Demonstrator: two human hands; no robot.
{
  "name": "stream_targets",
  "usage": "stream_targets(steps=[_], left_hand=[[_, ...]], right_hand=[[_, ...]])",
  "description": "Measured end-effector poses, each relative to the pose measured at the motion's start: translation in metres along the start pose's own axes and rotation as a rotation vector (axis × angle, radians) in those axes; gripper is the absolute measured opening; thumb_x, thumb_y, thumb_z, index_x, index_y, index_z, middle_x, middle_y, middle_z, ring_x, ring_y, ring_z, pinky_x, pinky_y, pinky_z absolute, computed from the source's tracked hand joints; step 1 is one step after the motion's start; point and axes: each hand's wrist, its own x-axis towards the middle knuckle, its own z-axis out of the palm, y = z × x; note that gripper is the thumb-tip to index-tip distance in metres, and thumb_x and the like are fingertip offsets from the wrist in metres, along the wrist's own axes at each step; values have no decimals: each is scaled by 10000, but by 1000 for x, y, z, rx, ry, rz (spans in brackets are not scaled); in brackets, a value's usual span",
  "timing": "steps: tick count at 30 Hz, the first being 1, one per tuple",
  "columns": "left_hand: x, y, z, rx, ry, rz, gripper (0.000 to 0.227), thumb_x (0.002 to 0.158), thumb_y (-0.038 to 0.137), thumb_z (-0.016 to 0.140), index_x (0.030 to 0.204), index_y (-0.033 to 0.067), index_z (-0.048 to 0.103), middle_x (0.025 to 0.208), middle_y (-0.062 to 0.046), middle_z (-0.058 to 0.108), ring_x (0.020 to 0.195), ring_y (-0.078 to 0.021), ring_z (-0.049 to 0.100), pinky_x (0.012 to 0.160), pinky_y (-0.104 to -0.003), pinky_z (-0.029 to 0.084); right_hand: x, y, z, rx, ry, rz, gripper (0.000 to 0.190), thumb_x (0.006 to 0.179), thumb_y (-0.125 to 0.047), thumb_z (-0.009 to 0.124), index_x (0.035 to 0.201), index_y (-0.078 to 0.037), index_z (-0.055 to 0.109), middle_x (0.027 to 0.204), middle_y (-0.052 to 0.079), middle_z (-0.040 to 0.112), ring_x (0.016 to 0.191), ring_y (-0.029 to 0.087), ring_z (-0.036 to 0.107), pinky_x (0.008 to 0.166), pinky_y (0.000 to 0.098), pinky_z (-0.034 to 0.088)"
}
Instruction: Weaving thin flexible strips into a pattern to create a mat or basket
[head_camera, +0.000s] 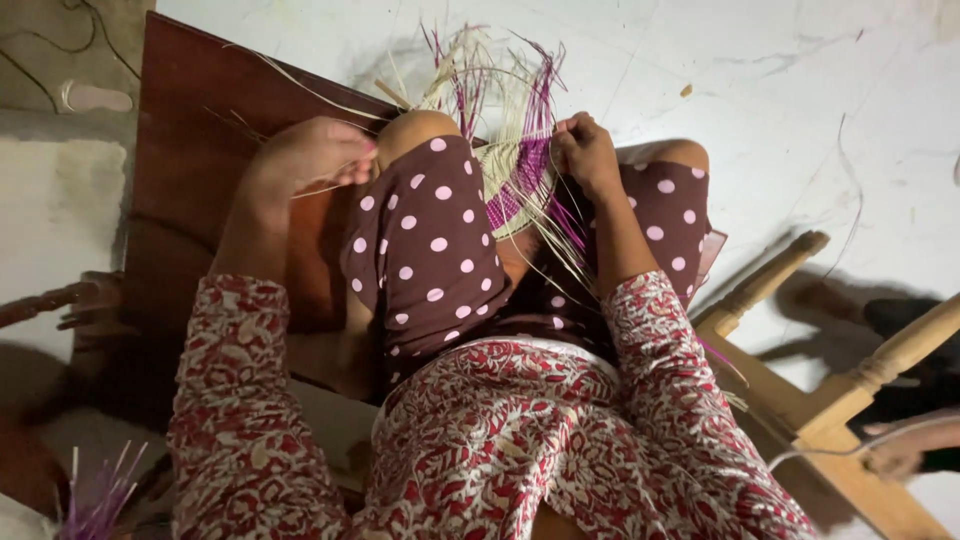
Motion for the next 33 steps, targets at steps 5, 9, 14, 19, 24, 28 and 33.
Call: stream_targets(steps=[5, 9, 14, 19, 24, 28, 33], left_hand=[[24, 37, 46, -802, -241, 469, 247, 1054, 110, 548, 1236, -32, 635, 969, -86, 689, 839, -150, 671, 699, -237, 557], [75, 87, 104, -335, -17, 292, 306, 1001, 134, 559, 1282, 56, 652, 1473, -136, 577, 801, -103, 780, 616, -152, 622], [129, 117, 155, 422, 23, -56, 417, 900, 109, 794, 1200, -96, 589, 1025, -160, 743, 818, -124, 766, 564, -172, 588], [149, 115, 149, 503, 6, -111, 582, 892, 113, 805, 1324, -132, 502, 1114, -194, 695, 919, -196, 727, 710, -246, 588], [169, 102, 151, 721, -40, -181, 329, 965, 128, 720, 1147, -136, 644, 927, -98, 771, 847, -176, 737, 689, -315, 592], [118, 122, 151, 432, -34, -9, 524, 880, 163, 805, 1267, -55, 525, 987, -138, 743, 745, -116, 739, 533, -205, 523], [148, 109, 154, 181, 92, 47, 142, 1019, 102, 660, 1043, -36, 636, 860, -122, 738, 606, -106, 782, 407, -113, 590]], right_hand=[[-11, -27, -12, 286, -108, 146, 157, 1074, -32, 567, 944, -120, 566, 692, 11, 560, 531, 110, 505, 511, 251, 476], [-12, -30, -15, 113, -72, 209, 74, 1059, -164, 611, 1058, -105, 656, 744, 8, 647, 556, 82, 563, 556, 233, 526], [-15, -31, -19, 140, -128, 97, 106, 1081, -87, 571, 979, -101, 594, 734, 21, 619, 546, 102, 551, 545, 245, 532], [-14, -27, -18, 143, -127, 101, 122, 1079, -102, 582, 959, -118, 599, 716, 6, 612, 544, 94, 538, 549, 245, 522], [-15, -31, -16, 193, -137, 64, 138, 1083, -61, 573, 959, -114, 602, 675, 11, 578, 527, 104, 518, 514, 255, 506], [-17, -32, -18, 139, -113, 104, 99, 1081, -89, 570, 994, -123, 604, 745, 0, 588, 568, 97, 527, 536, 248, 503], [-18, -37, -19, 74, -114, 82, 157, 1079, -91, 570, 934, -151, 563, 691, -4, 584, 558, 108, 519, 564, 261, 476]])
